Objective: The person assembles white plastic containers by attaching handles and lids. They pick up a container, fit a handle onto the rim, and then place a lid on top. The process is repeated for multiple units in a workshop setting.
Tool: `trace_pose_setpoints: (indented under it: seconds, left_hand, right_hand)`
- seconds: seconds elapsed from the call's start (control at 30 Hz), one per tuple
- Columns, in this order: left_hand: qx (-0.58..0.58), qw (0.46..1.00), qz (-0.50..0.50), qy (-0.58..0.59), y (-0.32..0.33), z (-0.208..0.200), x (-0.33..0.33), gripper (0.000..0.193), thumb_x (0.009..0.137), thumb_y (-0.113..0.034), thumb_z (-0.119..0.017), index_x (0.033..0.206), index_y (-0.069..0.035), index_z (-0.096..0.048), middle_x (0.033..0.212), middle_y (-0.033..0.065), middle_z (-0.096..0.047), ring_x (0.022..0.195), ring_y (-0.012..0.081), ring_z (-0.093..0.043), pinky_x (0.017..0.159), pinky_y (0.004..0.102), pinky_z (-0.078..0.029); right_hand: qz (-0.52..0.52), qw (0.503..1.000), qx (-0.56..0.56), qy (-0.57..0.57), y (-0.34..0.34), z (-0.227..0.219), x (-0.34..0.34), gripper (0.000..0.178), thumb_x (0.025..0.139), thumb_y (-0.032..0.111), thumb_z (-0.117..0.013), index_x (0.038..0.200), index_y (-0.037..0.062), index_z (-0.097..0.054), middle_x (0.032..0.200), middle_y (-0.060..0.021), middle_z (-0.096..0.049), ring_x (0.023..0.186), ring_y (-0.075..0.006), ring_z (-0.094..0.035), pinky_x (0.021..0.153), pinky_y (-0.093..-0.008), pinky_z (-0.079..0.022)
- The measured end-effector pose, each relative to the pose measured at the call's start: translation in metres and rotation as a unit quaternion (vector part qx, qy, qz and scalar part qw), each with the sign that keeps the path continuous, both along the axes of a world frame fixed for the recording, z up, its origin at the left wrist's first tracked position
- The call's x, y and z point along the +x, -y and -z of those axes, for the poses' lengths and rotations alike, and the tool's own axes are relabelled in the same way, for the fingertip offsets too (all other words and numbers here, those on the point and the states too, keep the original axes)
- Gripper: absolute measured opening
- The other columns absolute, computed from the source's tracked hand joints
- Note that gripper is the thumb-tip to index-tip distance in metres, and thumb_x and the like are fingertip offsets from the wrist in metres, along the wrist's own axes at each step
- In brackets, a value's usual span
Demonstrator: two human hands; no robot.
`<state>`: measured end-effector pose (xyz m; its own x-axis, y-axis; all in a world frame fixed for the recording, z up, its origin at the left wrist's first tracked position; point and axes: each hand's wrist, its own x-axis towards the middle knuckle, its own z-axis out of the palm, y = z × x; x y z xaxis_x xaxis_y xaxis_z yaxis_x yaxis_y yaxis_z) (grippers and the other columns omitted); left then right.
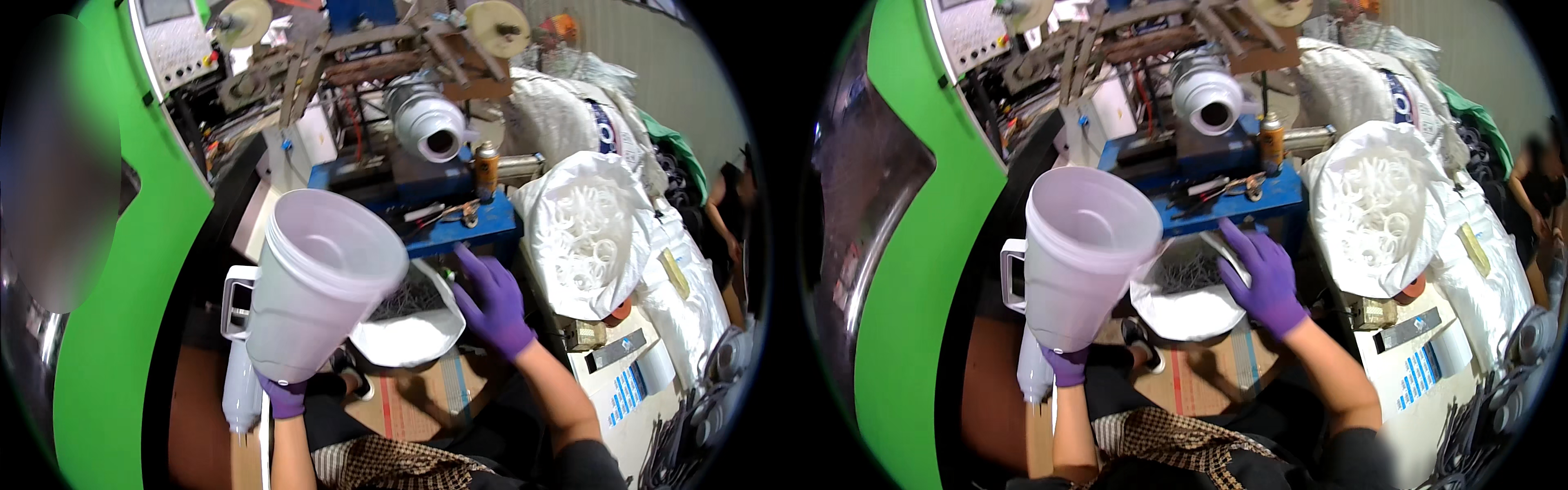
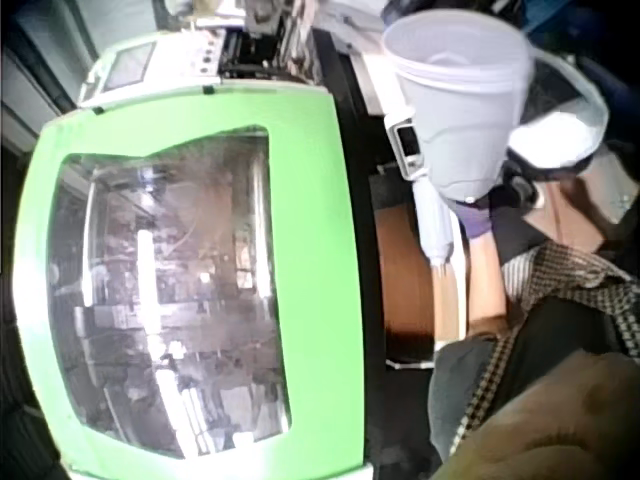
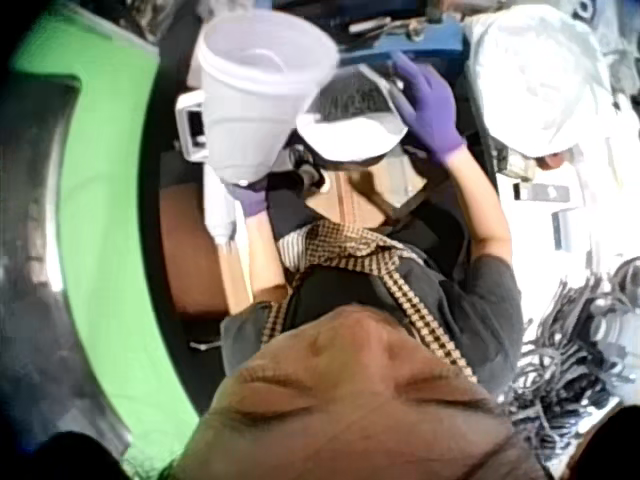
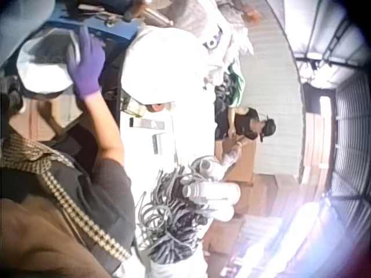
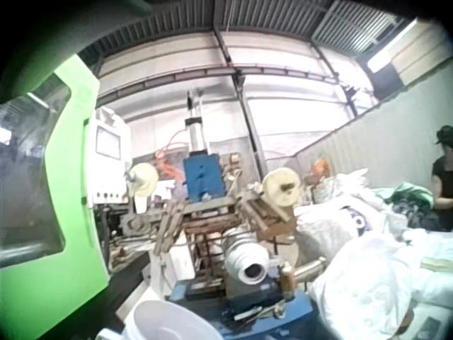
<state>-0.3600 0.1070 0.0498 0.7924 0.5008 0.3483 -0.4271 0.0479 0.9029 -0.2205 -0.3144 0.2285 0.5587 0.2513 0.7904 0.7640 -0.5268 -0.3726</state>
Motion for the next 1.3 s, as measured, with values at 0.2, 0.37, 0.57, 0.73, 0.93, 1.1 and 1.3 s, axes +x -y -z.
trace_pose_setpoints:
  seconds: [0.2, 0.37, 0.57, 0.73, 0.93, 1.1, 1.3]
  left_hand:
    - [-0.209, 0.972, 0.095, 0.047, 0.009, -0.023, 0.015, 0.062, 0.104, -0.049, -0.048, 0.157, -0.017, -0.040, 0.154, 0.0078, -0.046, 0.139, 0.0317, -0.048, 0.109, 0.0518, -0.048]
    - [-0.017, 0.998, -0.039, 0.052, 0.019, 0.004, 0.045, 0.071, 0.100, -0.017, -0.056, 0.163, -0.012, -0.024, 0.160, 0.0149, -0.035, 0.141, 0.0326, -0.045, 0.109, 0.0519, -0.048]
    - [-0.204, 0.974, 0.019, 0.102, 0.048, -0.088, 0.037, 0.060, 0.103, -0.030, -0.056, 0.158, -0.015, -0.037, 0.153, 0.0118, -0.049, 0.138, 0.0316, -0.050, 0.099, 0.0470, -0.054]
    - [-0.035, 0.987, -0.073, 0.142, 0.122, -0.167, 0.119, 0.056, 0.100, -0.019, -0.066, 0.148, 0.000, -0.044, 0.146, 0.0130, -0.050, 0.135, 0.0262, -0.050, 0.113, 0.0400, -0.042]
    - [0.652, 0.686, -0.253, 0.199, 0.276, -0.260, 0.193, 0.051, 0.082, -0.026, -0.077, 0.131, -0.020, -0.065, 0.147, 0.0167, -0.049, 0.133, 0.0529, -0.042, 0.107, 0.0602, -0.043]
    - [0.730, 0.621, -0.262, 0.113, 0.293, -0.278, 0.309, 0.055, 0.086, -0.038, -0.071, 0.138, -0.029, -0.059, 0.157, 0.0103, -0.042, 0.141, 0.0522, -0.033, 0.108, 0.0650, -0.037]
    - [0.857, 0.508, -0.080, 0.026, 0.272, -0.316, 0.354, 0.051, 0.086, -0.036, -0.071, 0.136, -0.031, -0.062, 0.163, 0.0018, -0.038, 0.149, 0.0572, -0.023, 0.108, 0.0746, -0.037]
  right_hand:
    - [0.267, 0.949, -0.144, -0.089, -0.039, -0.072, 0.171, 0.069, 0.085, 0.044, -0.074, 0.146, 0.0228, -0.049, 0.106, -0.0179, -0.064, 0.094, -0.0371, -0.067, 0.081, -0.0501, -0.054]
    - [0.206, 0.971, -0.091, 0.082, -0.025, -0.057, 0.176, 0.034, 0.079, 0.039, -0.077, 0.087, 0.0097, -0.062, 0.090, -0.0161, -0.065, 0.090, -0.0382, -0.064, 0.077, -0.0494, -0.049]
    - [0.155, 0.958, -0.065, 0.232, 0.084, 0.057, -0.084, 0.059, 0.069, 0.043, -0.087, 0.107, 0.0046, -0.064, 0.102, -0.0176, -0.062, 0.088, -0.0395, -0.060, 0.075, -0.0502, -0.045]
    - [0.088, 0.990, -0.103, 0.031, 0.114, 0.117, -0.166, 0.047, 0.069, 0.058, -0.084, 0.090, 0.0208, -0.066, 0.089, -0.0063, -0.058, 0.082, -0.0305, -0.058, 0.079, -0.0462, -0.045]
    - [-0.022, 0.959, -0.234, -0.158, 0.067, 0.163, -0.128, 0.043, 0.077, 0.061, -0.075, 0.083, 0.0192, -0.072, 0.075, -0.0090, -0.062, 0.071, -0.0281, -0.061, 0.066, -0.0448, -0.039]
    - [-0.084, 0.917, -0.326, -0.213, 0.043, 0.219, -0.111, 0.033, 0.078, 0.050, -0.074, 0.082, 0.0170, -0.076, 0.082, -0.0102, -0.067, 0.080, -0.0285, -0.068, 0.072, -0.0473, -0.048]
    - [-0.076, 0.919, -0.302, -0.240, 0.048, 0.250, -0.103, 0.045, 0.078, 0.039, -0.075, 0.122, 0.0273, -0.071, 0.099, -0.0124, -0.064, 0.086, -0.0335, -0.066, 0.077, -0.0471, -0.048]
